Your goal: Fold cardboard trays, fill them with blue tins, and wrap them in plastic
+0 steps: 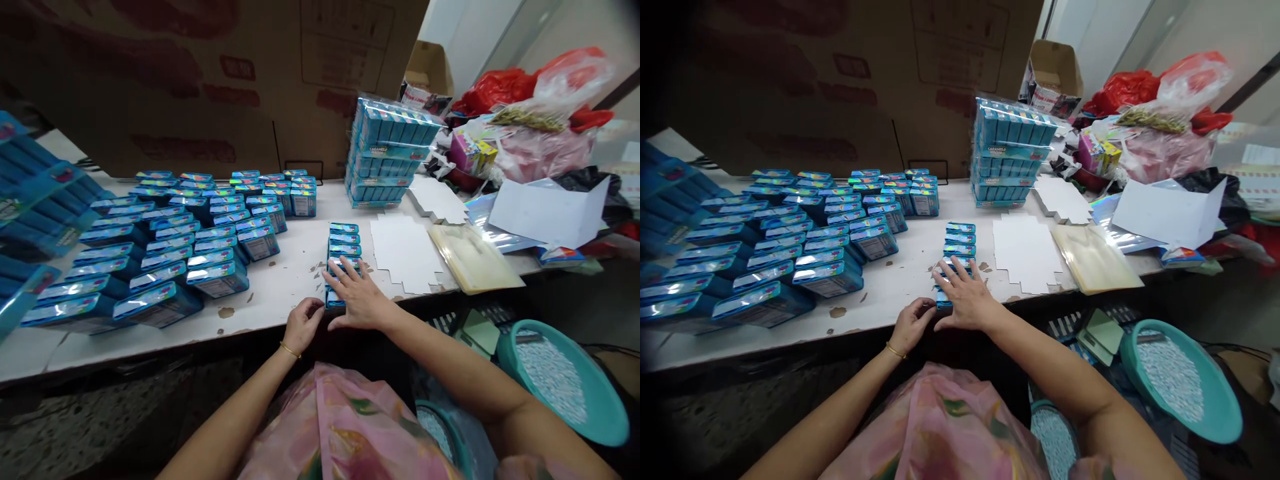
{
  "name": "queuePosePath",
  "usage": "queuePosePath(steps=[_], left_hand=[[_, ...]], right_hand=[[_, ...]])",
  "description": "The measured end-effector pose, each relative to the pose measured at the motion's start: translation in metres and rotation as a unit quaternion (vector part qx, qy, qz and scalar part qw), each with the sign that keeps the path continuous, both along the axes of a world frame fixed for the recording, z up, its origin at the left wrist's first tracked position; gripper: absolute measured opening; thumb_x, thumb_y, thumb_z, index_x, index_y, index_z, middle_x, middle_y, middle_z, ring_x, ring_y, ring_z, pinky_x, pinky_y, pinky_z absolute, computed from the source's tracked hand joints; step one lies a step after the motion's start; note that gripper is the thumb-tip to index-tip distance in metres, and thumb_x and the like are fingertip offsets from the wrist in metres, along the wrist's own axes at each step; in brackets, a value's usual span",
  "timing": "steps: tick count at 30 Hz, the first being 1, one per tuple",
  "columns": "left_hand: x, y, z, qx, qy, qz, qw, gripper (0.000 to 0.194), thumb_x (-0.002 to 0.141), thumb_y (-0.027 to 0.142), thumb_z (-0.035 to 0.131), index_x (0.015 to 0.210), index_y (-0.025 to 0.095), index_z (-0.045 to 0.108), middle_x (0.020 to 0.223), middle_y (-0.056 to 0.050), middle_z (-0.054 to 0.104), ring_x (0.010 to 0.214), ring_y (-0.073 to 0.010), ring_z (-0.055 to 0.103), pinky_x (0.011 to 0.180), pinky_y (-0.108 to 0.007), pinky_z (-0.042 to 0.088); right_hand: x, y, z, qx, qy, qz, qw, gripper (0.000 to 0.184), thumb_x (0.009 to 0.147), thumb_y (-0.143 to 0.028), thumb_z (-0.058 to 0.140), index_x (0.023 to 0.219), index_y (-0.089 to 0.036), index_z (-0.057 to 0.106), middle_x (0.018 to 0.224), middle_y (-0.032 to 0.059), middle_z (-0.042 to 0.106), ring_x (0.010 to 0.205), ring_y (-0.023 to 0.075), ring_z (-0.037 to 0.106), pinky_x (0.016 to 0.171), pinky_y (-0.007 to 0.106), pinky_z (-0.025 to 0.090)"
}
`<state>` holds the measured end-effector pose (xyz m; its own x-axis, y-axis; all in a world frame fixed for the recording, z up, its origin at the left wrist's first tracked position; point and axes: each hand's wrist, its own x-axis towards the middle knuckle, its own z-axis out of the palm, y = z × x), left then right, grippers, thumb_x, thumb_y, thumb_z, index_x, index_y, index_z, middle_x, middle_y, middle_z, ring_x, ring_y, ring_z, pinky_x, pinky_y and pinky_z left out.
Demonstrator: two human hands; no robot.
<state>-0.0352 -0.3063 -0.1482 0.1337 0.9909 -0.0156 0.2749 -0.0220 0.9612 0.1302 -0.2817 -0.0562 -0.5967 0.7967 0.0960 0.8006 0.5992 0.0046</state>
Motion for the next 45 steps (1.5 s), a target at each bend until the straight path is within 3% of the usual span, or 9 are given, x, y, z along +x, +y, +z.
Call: queuePosePath(steps=[8, 13, 18, 21, 25, 28, 33, 39, 45], left_hand=[[-0.001, 0.031, 0.019, -0.052, -0.118, 0.091, 0.987, 0.052, 0.078, 0.052, 0.040, 0.109, 0.013, 0.055, 0.114, -0.012, 0.056, 0.101, -0.0214, 0.055, 0.088, -0.036, 0.041], [0.016, 0.059, 0.036, -0.035, -0.106, 0.060, 0.992, 0.062, 0.080, 0.055, 0.035, 0.127, 0.014, 0.039, 0.134, -0.011, 0.038, 0.122, -0.0206, 0.036, 0.101, -0.036, 0.028], [0.037, 0.091, 0.053, -0.017, -0.022, 0.043, 0.999, 0.070, 0.082, 0.055, 0.028, 0.134, 0.009, 0.024, 0.141, -0.012, 0.023, 0.129, -0.0187, 0.021, 0.107, -0.033, 0.016], [0.044, 0.110, 0.066, 0.018, 0.062, 0.040, 0.997, 0.068, 0.081, 0.052, 0.031, 0.134, 0.008, 0.024, 0.142, -0.013, 0.019, 0.130, -0.0187, 0.016, 0.108, -0.031, 0.012], [0.051, 0.123, 0.073, 0.054, 0.131, 0.001, 0.990, 0.074, 0.075, 0.047, 0.045, 0.133, 0.006, 0.023, 0.143, -0.014, 0.012, 0.132, -0.0214, 0.008, 0.108, -0.035, 0.007], [0.059, 0.120, 0.074, -0.058, 0.067, -0.002, 0.996, 0.082, 0.074, 0.044, 0.050, 0.137, 0.012, 0.009, 0.142, -0.013, 0.020, 0.128, -0.0238, 0.025, 0.104, -0.038, 0.023], [0.066, 0.106, 0.081, -0.234, -0.095, 0.031, 0.967, 0.072, 0.075, 0.036, 0.051, 0.136, 0.029, 0.012, 0.119, -0.009, 0.053, 0.083, -0.0204, 0.063, 0.071, -0.037, 0.051], [0.068, 0.102, 0.079, -0.244, -0.092, 0.062, 0.963, 0.060, 0.073, 0.038, 0.054, 0.127, 0.029, 0.032, 0.095, -0.006, 0.063, 0.065, -0.0177, 0.063, 0.056, -0.033, 0.052], [0.059, 0.116, 0.067, -0.108, 0.065, 0.046, 0.991, 0.078, 0.070, 0.050, 0.052, 0.134, 0.021, 0.019, 0.128, -0.016, 0.042, 0.107, -0.0284, 0.050, 0.083, -0.044, 0.044]], right_hand=[[0.001, 0.021, 0.005, -0.059, 0.090, 0.065, 0.992, 0.081, 0.074, -0.065, 0.036, 0.136, -0.016, 0.020, 0.141, 0.0111, 0.022, 0.131, 0.0242, 0.013, 0.105, 0.043, 0.008], [0.018, 0.090, 0.008, -0.019, 0.204, -0.133, 0.970, 0.063, 0.085, -0.055, 0.022, 0.137, -0.020, 0.017, 0.144, 0.0066, 0.013, 0.132, 0.0221, 0.004, 0.104, 0.046, 0.007], [0.012, 0.126, -0.006, -0.098, 0.126, -0.097, 0.982, 0.062, 0.081, -0.057, 0.032, 0.133, -0.024, 0.029, 0.141, 0.0059, 0.025, 0.131, 0.0265, 0.013, 0.102, 0.054, 0.005], [0.023, 0.124, -0.010, -0.109, 0.235, -0.130, 0.957, 0.058, 0.085, -0.053, 0.027, 0.134, -0.021, 0.027, 0.140, 0.0065, 0.026, 0.130, 0.0229, 0.019, 0.103, 0.049, 0.013], [0.102, 0.103, -0.012, 0.041, 0.384, -0.244, 0.889, 0.047, 0.083, -0.046, 0.039, 0.121, -0.018, 0.047, 0.127, 0.0078, 0.046, 0.118, 0.0169, 0.039, 0.099, 0.033, 0.028], [0.204, 0.069, -0.022, 0.108, 0.362, -0.397, 0.836, 0.033, 0.078, -0.038, 0.050, 0.102, -0.017, 0.060, 0.107, 0.0091, 0.059, 0.103, 0.0196, 0.050, 0.092, 0.034, 0.035], [0.340, 0.019, -0.050, 0.003, 0.194, -0.585, 0.787, 0.049, 0.056, -0.036, 0.071, 0.099, -0.016, 0.061, 0.102, 0.0107, 0.056, 0.101, 0.0240, 0.048, 0.085, 0.034, 0.035], [0.366, 0.014, -0.073, -0.015, 0.163, -0.577, 0.800, 0.032, 0.061, -0.034, 0.066, 0.089, -0.020, 0.062, 0.091, 0.0035, 0.055, 0.084, 0.0155, 0.051, 0.074, 0.025, 0.036], [0.371, 0.019, -0.066, -0.039, 0.170, -0.579, 0.796, 0.018, 0.066, -0.033, 0.061, 0.072, -0.016, 0.063, 0.078, 0.0035, 0.057, 0.072, 0.0138, 0.051, 0.064, 0.023, 0.036]])
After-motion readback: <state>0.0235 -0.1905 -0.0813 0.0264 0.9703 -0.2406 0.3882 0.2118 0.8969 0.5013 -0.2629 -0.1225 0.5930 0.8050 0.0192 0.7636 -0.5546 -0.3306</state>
